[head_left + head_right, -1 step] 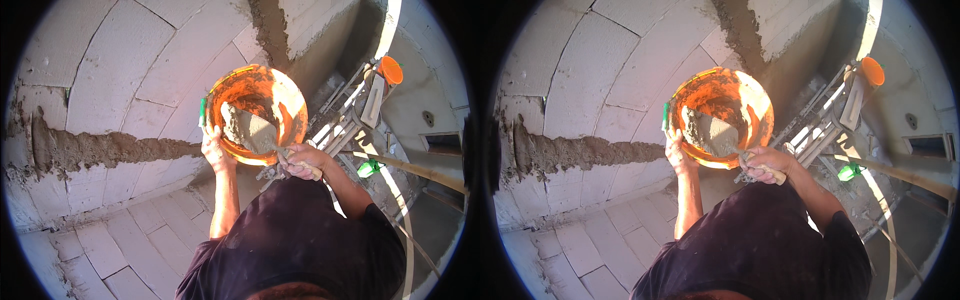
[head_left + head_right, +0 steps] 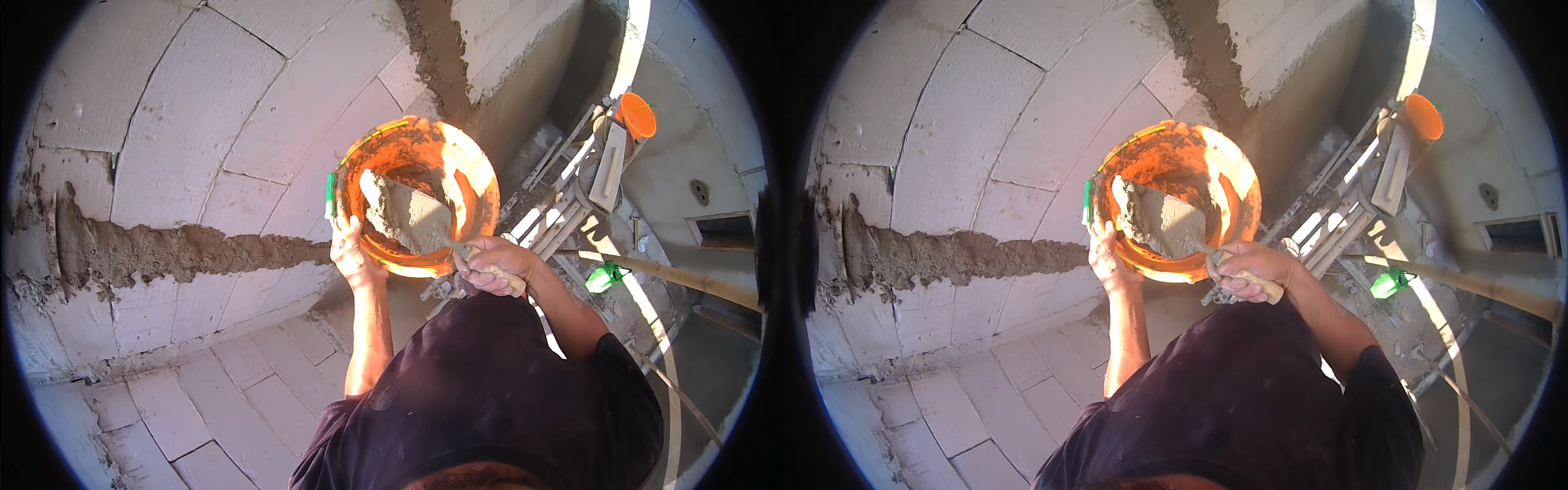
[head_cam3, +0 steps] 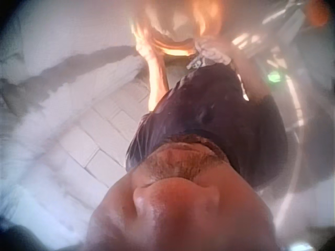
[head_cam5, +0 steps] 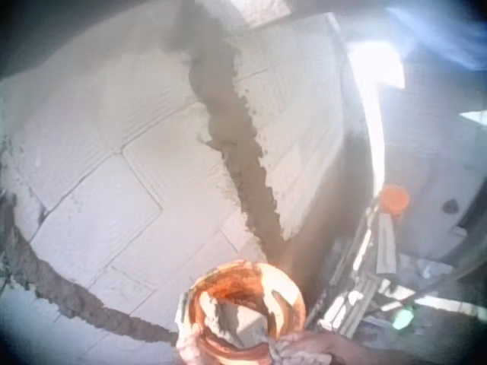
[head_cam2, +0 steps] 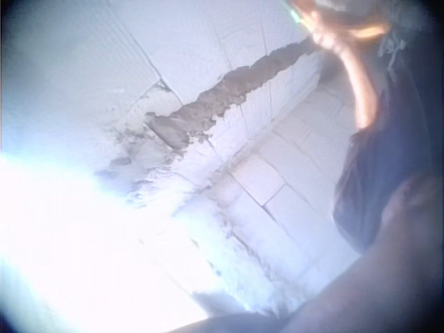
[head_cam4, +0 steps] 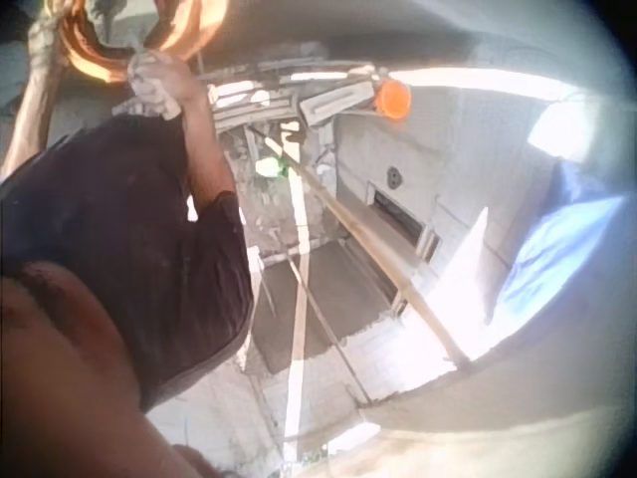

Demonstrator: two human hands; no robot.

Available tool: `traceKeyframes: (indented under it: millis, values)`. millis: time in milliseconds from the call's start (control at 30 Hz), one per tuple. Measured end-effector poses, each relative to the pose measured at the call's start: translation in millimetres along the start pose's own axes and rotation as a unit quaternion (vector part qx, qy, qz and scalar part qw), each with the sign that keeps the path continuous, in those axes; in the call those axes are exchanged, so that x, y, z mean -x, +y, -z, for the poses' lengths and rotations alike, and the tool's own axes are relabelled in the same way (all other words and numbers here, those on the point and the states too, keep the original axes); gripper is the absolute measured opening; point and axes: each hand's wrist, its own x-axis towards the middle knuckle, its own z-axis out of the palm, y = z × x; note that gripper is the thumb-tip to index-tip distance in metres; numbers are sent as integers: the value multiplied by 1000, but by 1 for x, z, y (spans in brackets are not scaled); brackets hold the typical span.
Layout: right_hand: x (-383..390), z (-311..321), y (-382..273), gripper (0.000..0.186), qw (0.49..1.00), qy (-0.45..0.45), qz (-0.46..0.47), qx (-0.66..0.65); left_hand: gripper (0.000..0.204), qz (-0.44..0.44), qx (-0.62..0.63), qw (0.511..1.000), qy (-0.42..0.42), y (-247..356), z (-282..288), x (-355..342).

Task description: The person applies cement mixture to a block wall using a trowel and levels it with a wooden board and a long metal straightedge.

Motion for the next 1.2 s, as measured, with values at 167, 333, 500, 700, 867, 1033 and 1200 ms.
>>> traceKeyframes:
  millis: [167, 333, 500, 700, 867, 1033, 1200]
  values:
    - [-20, 24, -3, 16, 998, -37, 26, -36, 31, -28, -89, 996, -4, -23, 25, 0]
    - [4, 17, 0, 16, 997, 41, 64, 11, 31, -15, -101, 995, -3, -24, 14, 0]
    - [12, -29, -24, 12, 965, 75, 250, -21, 49, -33, -93, 995, -25, -21, 30, -2]
    - [-14, -38, -101, 14, 718, 343, 593, 121, 40, -34, -112, 993, -13, -5, 79, 16]
    - [-66, 28, -174, 18, 456, 510, 723, 101, 35, -69, -180, 979, 72, 3, 132, 40]
    - [-168, 74, -204, 19, 430, 657, 504, 360, 38, -85, -115, 980, 136, 9, 137, 65]
    - [-128, 35, -170, 16, 674, 382, 539, 330, 44, -223, -120, 940, 228, 9, 144, 110]
